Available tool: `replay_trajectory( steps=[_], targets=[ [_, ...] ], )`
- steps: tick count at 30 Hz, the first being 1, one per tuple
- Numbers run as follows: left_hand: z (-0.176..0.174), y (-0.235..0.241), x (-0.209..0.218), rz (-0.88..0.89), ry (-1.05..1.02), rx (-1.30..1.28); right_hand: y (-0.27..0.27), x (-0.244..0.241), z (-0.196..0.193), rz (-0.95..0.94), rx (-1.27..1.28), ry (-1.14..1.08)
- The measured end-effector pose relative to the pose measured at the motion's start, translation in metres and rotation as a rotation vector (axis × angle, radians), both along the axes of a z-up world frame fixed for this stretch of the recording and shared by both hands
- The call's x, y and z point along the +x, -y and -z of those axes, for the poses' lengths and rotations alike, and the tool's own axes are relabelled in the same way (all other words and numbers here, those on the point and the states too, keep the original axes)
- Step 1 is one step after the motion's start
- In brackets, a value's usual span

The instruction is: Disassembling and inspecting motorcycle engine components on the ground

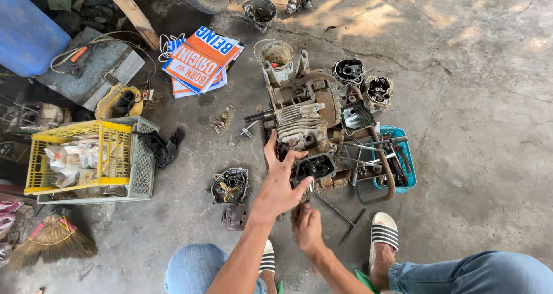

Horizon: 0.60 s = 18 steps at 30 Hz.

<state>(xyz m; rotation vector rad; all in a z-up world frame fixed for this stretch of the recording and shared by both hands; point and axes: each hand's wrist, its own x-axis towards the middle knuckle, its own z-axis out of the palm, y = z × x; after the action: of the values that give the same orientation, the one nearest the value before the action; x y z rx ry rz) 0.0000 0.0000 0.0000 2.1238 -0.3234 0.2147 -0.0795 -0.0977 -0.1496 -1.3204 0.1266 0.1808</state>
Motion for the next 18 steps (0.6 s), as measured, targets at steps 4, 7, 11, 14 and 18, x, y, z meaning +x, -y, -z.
replay_trajectory(
  steps=[4,7,11,14,18],
  targets=[
    [-0.008,0.003,-0.006,-0.022,0.03,-0.016,0.015,-0.007,-0.011,-0.047,-0.078,-0.102],
    [-0.012,-0.001,-0.001,-0.002,0.019,0.008,0.005,-0.006,-0.01,-0.032,0.036,-0.188],
    [-0.007,0.0,0.002,-0.031,-0.026,0.039,-0.013,-0.009,0.013,0.017,0.35,-0.249],
    [-0.015,0.006,-0.001,-0.08,-0.055,-0.013,-0.006,-0.01,0.014,-0.067,0.456,-0.16],
    [-0.013,0.006,0.001,-0.074,-0.008,-0.027,0.017,0.004,0.03,-0.127,0.162,-0.092]
  ],
)
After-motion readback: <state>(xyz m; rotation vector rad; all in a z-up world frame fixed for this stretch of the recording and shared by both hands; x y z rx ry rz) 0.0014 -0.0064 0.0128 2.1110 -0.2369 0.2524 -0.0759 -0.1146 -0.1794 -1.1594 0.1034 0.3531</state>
